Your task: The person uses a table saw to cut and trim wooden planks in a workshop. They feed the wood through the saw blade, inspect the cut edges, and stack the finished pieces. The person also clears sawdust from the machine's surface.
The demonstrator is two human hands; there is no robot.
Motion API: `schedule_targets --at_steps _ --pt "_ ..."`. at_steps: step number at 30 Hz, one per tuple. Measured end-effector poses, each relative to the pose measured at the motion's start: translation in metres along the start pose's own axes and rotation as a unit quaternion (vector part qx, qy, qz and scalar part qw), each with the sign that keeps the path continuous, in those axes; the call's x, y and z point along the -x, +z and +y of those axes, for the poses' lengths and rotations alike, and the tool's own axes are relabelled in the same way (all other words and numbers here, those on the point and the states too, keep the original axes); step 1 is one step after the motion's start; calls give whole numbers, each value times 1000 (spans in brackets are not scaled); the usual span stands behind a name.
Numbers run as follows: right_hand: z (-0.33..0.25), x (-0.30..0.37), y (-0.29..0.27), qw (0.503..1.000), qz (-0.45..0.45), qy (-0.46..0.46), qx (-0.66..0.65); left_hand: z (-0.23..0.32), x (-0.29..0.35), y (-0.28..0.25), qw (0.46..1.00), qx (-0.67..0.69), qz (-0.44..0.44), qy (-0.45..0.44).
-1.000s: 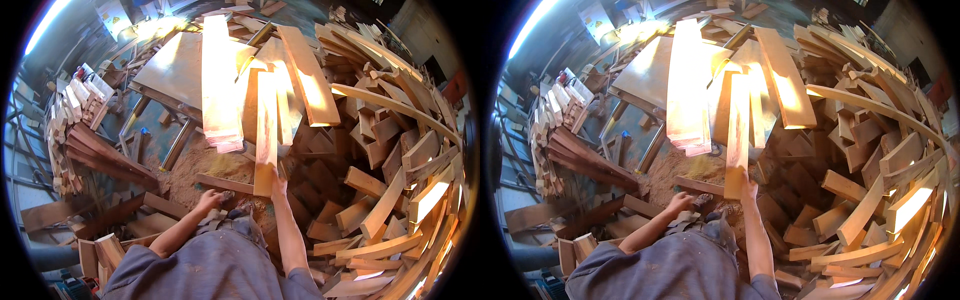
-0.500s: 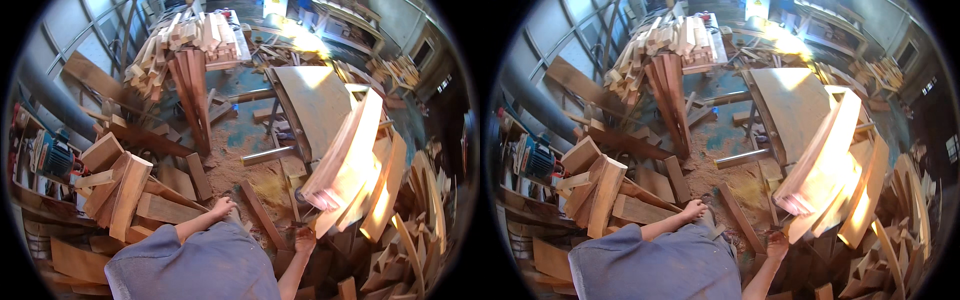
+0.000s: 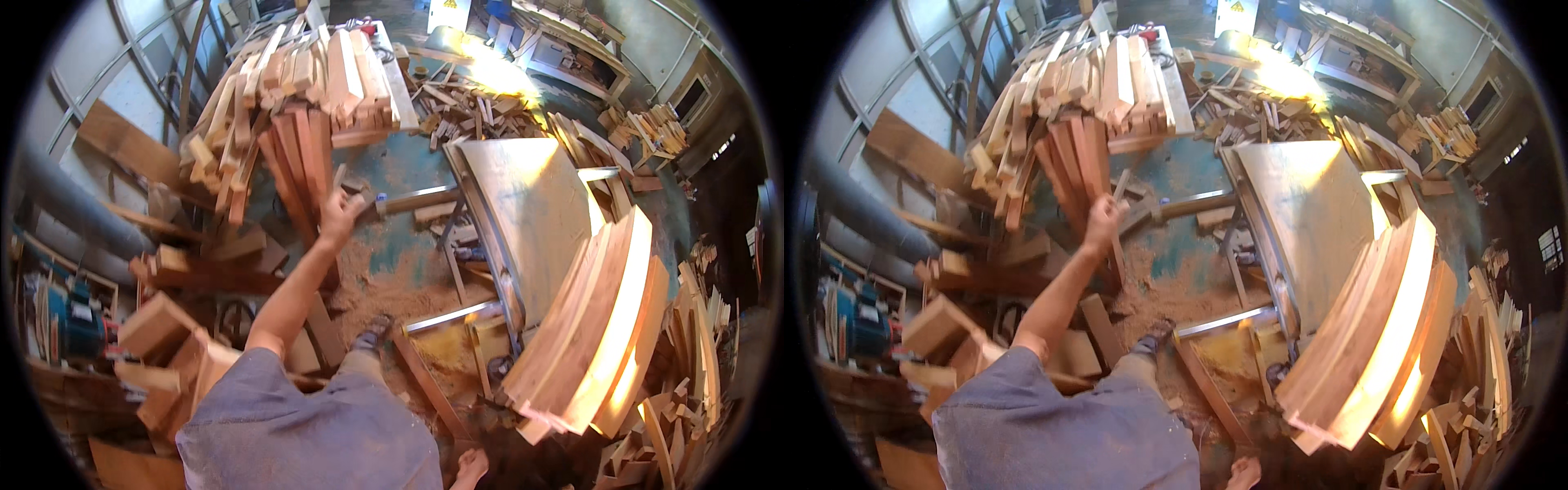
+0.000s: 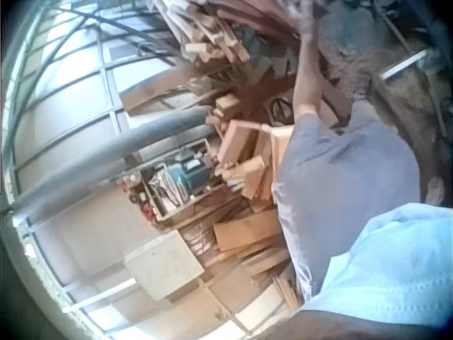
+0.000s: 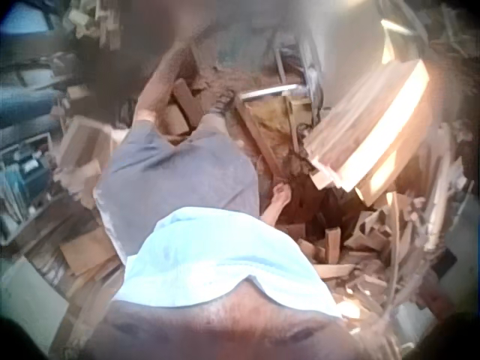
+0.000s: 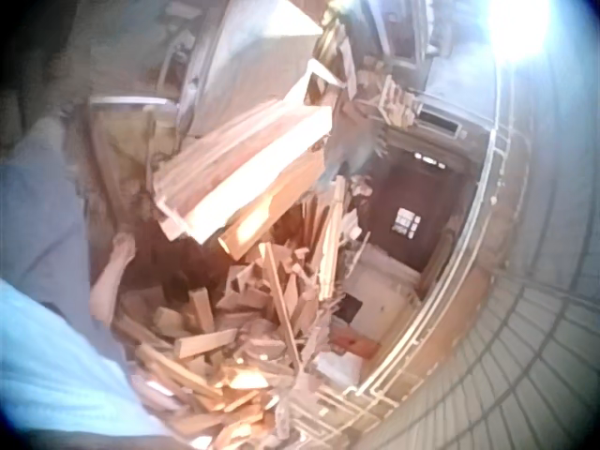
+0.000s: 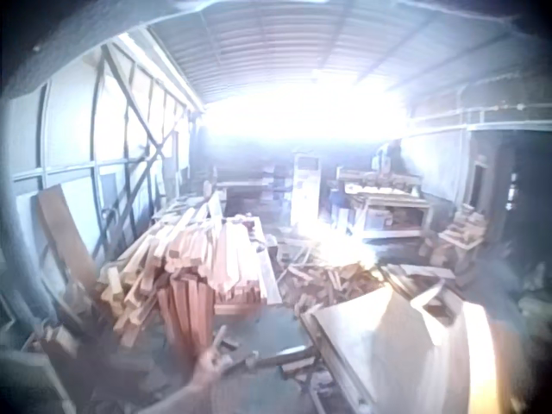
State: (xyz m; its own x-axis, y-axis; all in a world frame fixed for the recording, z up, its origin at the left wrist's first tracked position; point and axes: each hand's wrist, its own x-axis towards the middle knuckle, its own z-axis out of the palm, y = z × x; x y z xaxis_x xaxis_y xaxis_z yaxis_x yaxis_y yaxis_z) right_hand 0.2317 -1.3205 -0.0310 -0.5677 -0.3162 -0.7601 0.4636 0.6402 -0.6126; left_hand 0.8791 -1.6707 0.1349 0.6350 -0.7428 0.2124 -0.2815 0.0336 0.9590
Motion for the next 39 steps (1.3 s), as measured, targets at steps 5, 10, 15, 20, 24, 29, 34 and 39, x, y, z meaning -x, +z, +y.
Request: schedule_targets --at_steps 5,10,15,20,24,29,34,39 --pt "67 78 48 992 -50 79 -82 14 -259 -24 996 -57 71 -23" --pt "35 133 139 992 -58 64 -96 15 -346 -6 978 -55 12 -202" --pt "-23 142 222 987 -159 20 0 33 -363 -4 954 -10 -78 -289" --pt "-79 141 296 939 -304 -53 153 68 -335 -43 960 165 -24 -225" --pt "-113 164 340 888 -395 -76 224 100 -290 -84 905 362 -122 -189" --pt "-157 209 388 810 -485 -136 299 114 -175 -89 954 281 -78 -71" --pt "-238 300 440 735 -545 -313 253 166 -73 -49 952 285 -113 15" --pt "-300 367 476 651 -630 -413 97 183 -26 -15 920 226 -219 235"
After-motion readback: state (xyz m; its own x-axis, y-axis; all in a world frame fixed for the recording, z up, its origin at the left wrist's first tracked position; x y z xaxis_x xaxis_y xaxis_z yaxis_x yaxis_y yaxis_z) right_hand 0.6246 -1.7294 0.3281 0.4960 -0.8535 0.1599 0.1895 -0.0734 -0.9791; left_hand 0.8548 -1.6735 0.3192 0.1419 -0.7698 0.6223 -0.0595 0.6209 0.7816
